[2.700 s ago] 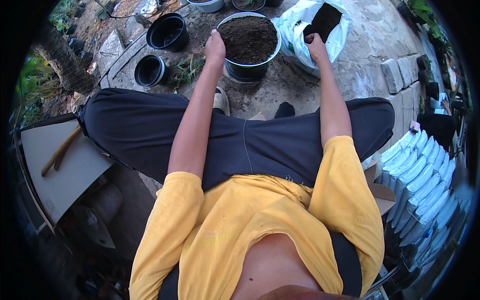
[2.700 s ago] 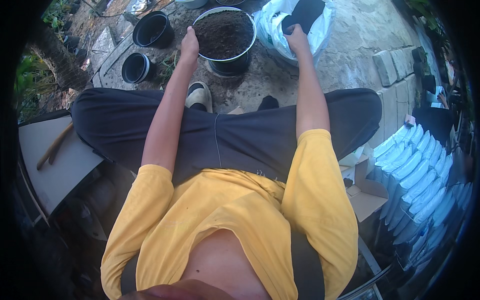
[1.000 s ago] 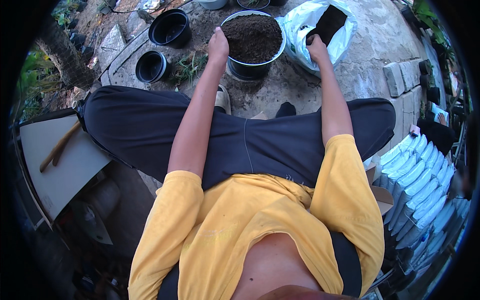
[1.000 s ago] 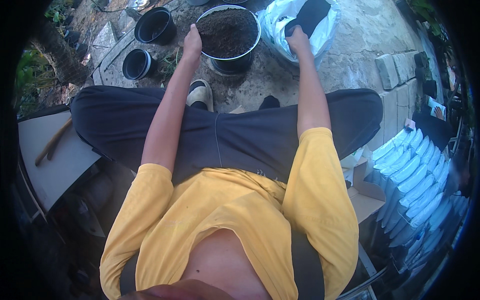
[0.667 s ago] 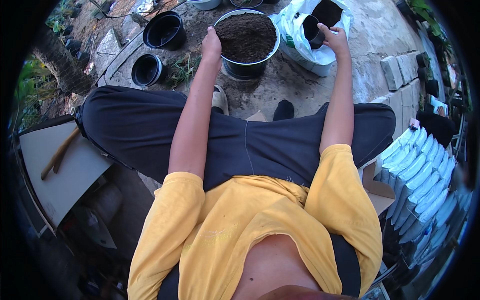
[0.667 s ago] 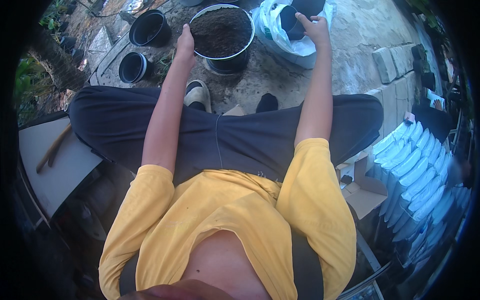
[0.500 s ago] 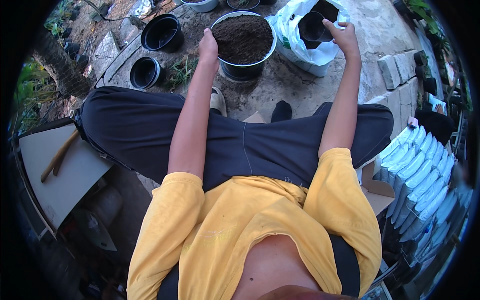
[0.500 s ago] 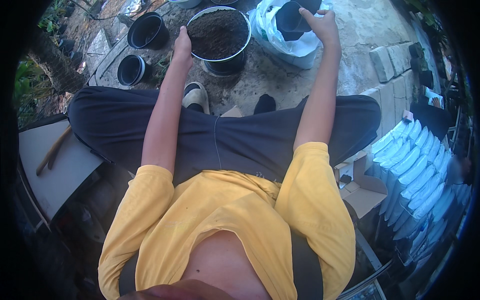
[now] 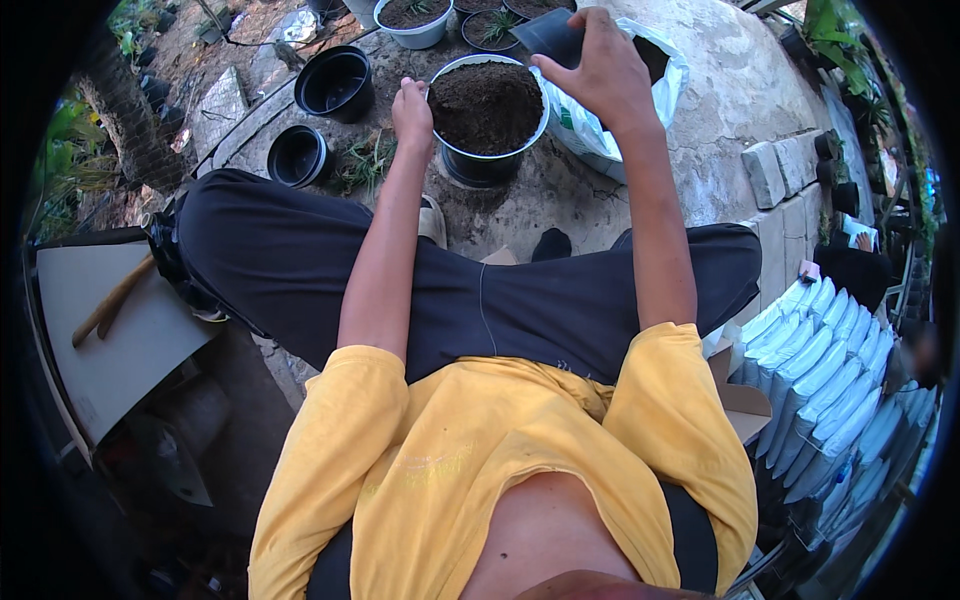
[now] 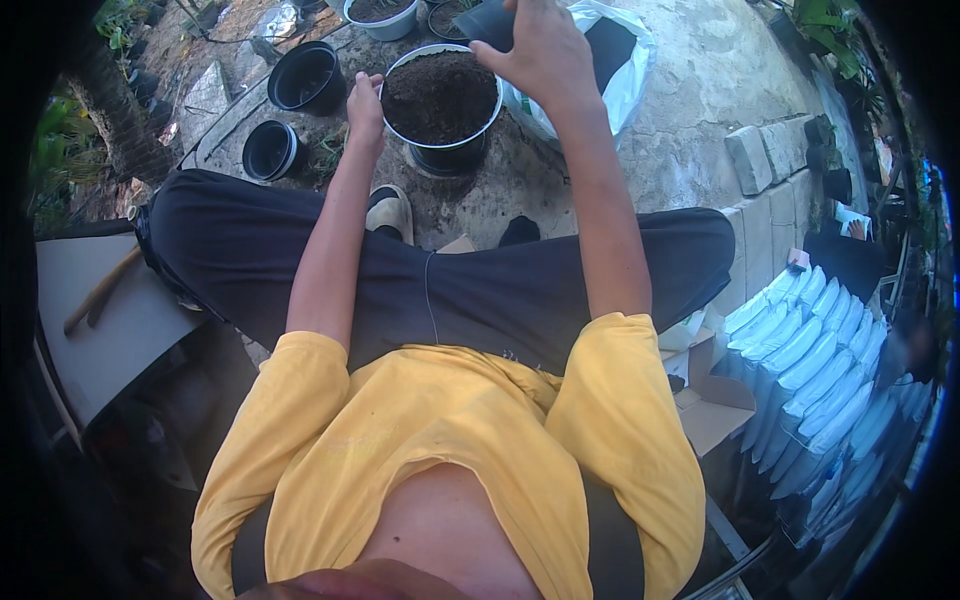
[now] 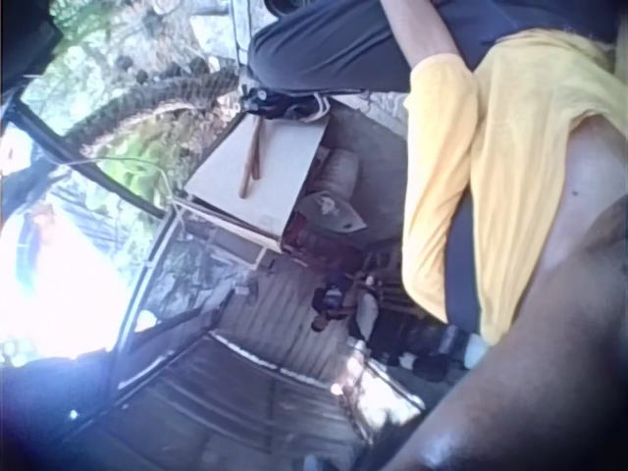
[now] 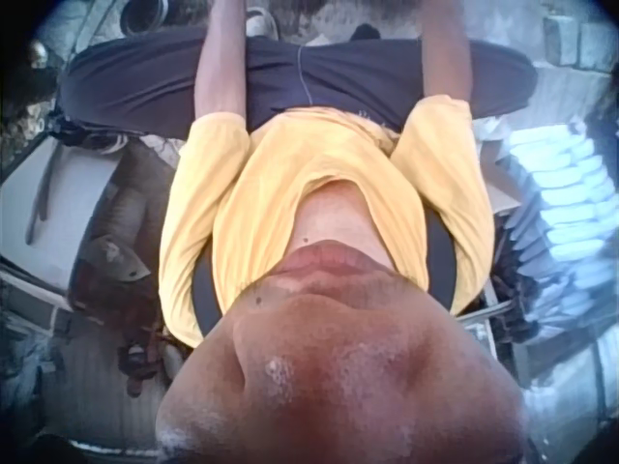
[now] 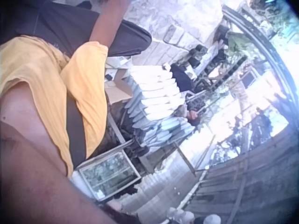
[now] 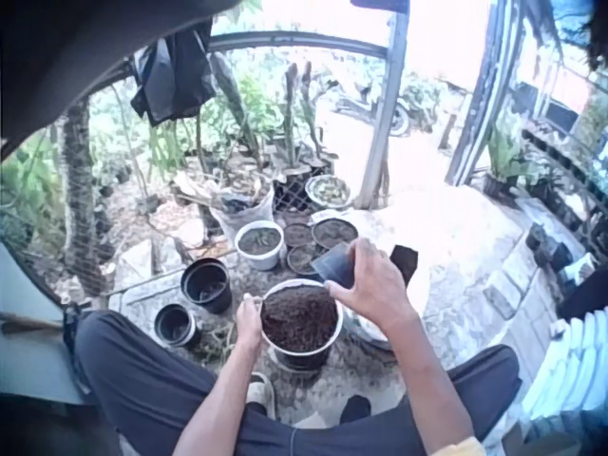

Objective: The person scoops soil from a large white bag into a black pot using a small scoop. They then place a small plant into the pot and cover the roots with more soil. The person repeats this process for multiple pots.

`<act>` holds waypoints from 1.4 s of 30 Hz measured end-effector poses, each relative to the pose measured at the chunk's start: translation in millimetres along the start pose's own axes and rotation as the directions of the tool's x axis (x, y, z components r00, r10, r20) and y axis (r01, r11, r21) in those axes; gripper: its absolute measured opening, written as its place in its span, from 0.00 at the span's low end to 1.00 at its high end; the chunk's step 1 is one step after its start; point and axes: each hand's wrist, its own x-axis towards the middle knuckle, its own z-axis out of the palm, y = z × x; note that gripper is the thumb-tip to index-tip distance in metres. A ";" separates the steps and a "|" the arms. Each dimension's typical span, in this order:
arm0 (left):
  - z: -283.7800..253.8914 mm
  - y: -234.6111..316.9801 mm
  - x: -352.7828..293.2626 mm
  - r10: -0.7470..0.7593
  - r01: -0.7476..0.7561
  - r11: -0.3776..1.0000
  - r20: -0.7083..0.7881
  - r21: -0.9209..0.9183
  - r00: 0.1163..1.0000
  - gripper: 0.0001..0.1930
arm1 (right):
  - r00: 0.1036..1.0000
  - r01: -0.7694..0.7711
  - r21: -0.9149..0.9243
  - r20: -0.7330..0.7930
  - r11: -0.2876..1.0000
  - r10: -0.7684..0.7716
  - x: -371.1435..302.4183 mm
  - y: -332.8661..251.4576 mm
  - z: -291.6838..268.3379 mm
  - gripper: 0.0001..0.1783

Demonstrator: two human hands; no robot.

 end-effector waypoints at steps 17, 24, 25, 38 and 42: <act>-8.9 161.5 -61.6 0.387 -0.721 0.594 0.659 0.358 0.645 0.21 | 0.891 -0.454 0.059 0.040 0.889 0.453 -60.8 177.2 80.3 0.35; -27.8 128.4 -69.0 0.368 -0.880 0.203 0.799 0.430 0.475 0.23 | 0.992 0.127 0.306 -0.039 0.944 -0.120 -57.1 73.2 65.5 0.21; -28.1 118.6 -70.9 0.399 -0.896 0.164 0.803 0.412 0.442 0.23 | 0.978 0.200 0.338 -0.009 0.920 -0.210 -59.8 52.8 63.0 0.23; -22.0 64.8 -68.0 0.206 -0.896 -0.036 0.881 0.443 0.427 0.31 | 0.853 0.472 0.137 0.175 0.871 -0.491 -62.2 22.7 118.7 0.35; -21.4 62.9 -62.8 0.178 -0.887 -0.031 0.876 0.461 0.449 0.31 | 0.851 0.466 0.151 0.191 0.872 -0.488 -57.8 24.6 122.6 0.34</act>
